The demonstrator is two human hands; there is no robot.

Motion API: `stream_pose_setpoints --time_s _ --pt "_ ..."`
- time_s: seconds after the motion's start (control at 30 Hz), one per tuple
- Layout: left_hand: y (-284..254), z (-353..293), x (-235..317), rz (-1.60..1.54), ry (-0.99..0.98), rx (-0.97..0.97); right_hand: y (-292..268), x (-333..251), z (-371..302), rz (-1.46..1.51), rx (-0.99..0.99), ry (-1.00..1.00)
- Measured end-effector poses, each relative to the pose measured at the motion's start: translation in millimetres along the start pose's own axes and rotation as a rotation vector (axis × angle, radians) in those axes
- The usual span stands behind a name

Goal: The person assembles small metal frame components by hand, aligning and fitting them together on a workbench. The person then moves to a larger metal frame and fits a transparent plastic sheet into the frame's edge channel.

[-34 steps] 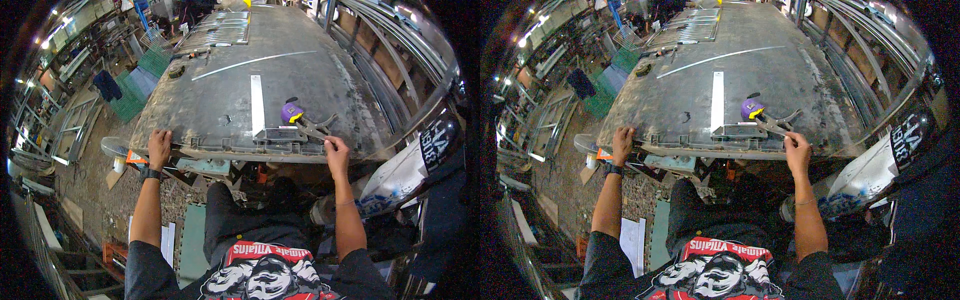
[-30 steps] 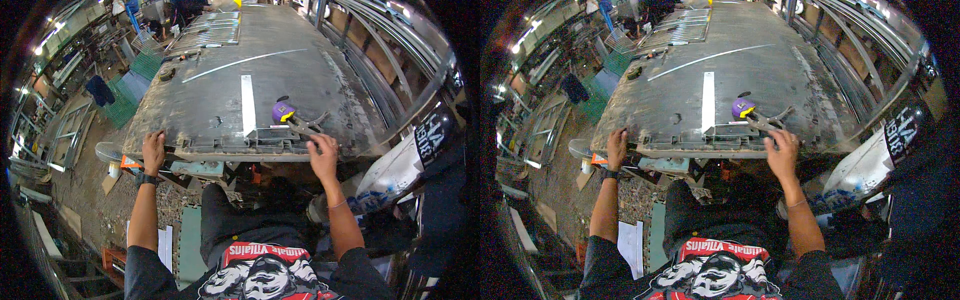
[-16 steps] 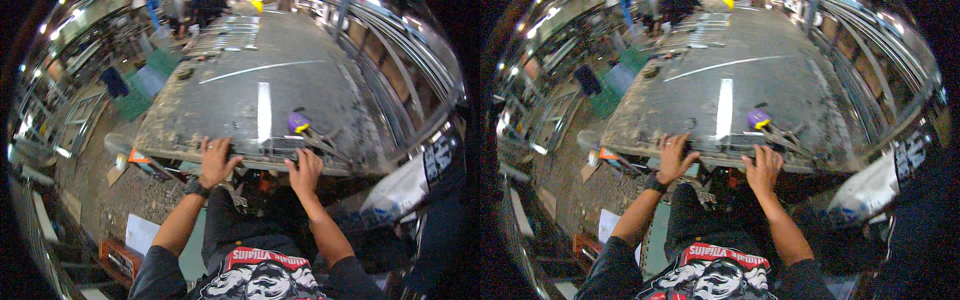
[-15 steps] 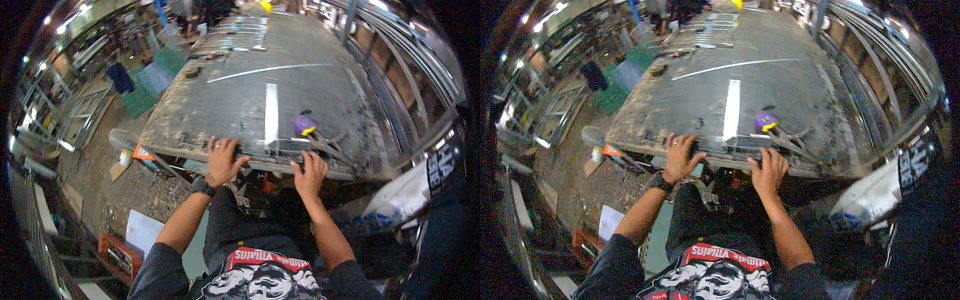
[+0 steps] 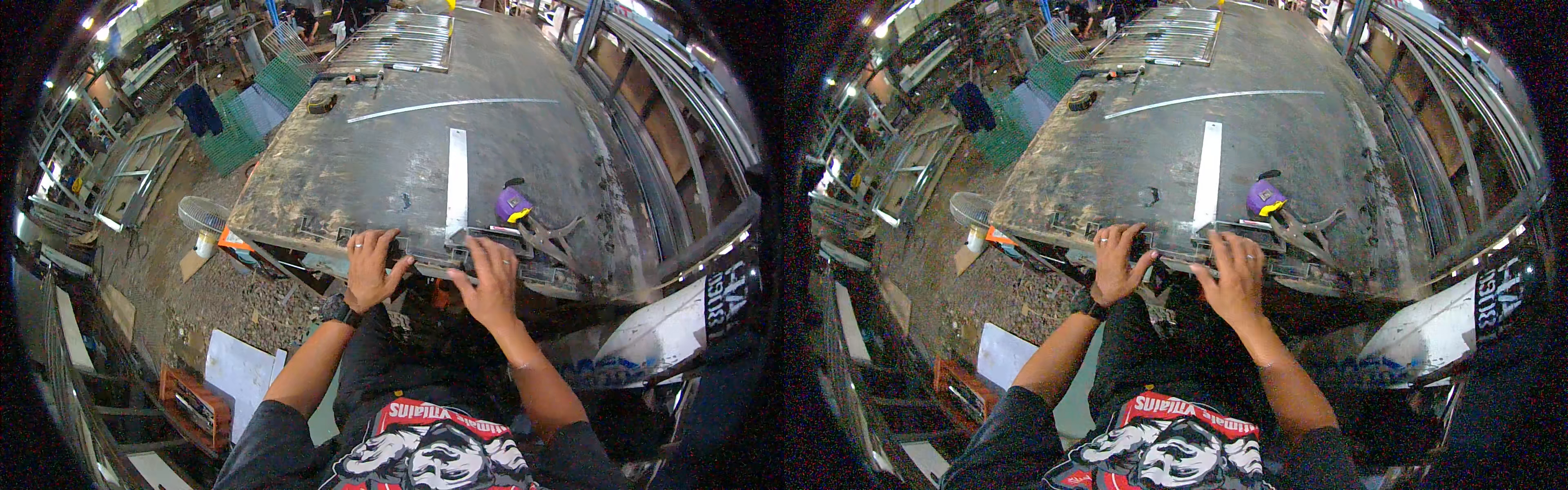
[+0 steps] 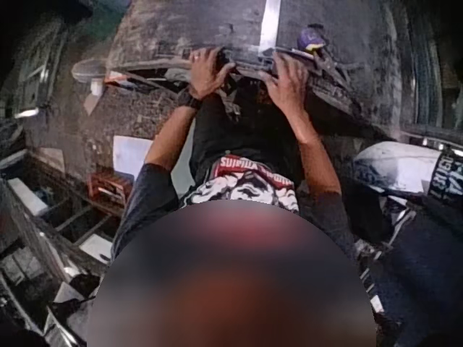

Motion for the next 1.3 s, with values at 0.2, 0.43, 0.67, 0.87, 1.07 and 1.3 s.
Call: stream_pose_setpoints --time_s 0.2,0.43,0.67,0.87,1.07,1.3 --pt "-2 -6 -7 -0.035 0.001 0.005 40 -12 6 0.029 -0.026 -0.029" --pt "-8 -6 -3 -0.007 0.047 0.059 44 -8 1 0.03 0.029 -0.121" --pt "-41 -3 20 0.048 0.057 0.104 18 -34 7 -0.033 0.09 -0.264" --pt "-65 -4 35 0.108 0.036 0.097 -4 -59 8 -0.025 0.061 -0.22" --pt "-86 -6 50 0.143 0.084 0.044 -21 -68 6 0.111 -0.046 -0.229" --pt "-103 -10 74 0.214 0.13 0.091 -47 -57 -11 0.053 -0.006 -0.296"
Point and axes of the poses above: each hand's wrist, its own z-axis towards the middle knuckle, its own y-axis out of the palm, x = y × z, the point moved 3 cm from there along z, towards the middle knuckle, and after that the axes turned 10 degrees about z, right-handed, at the moved point
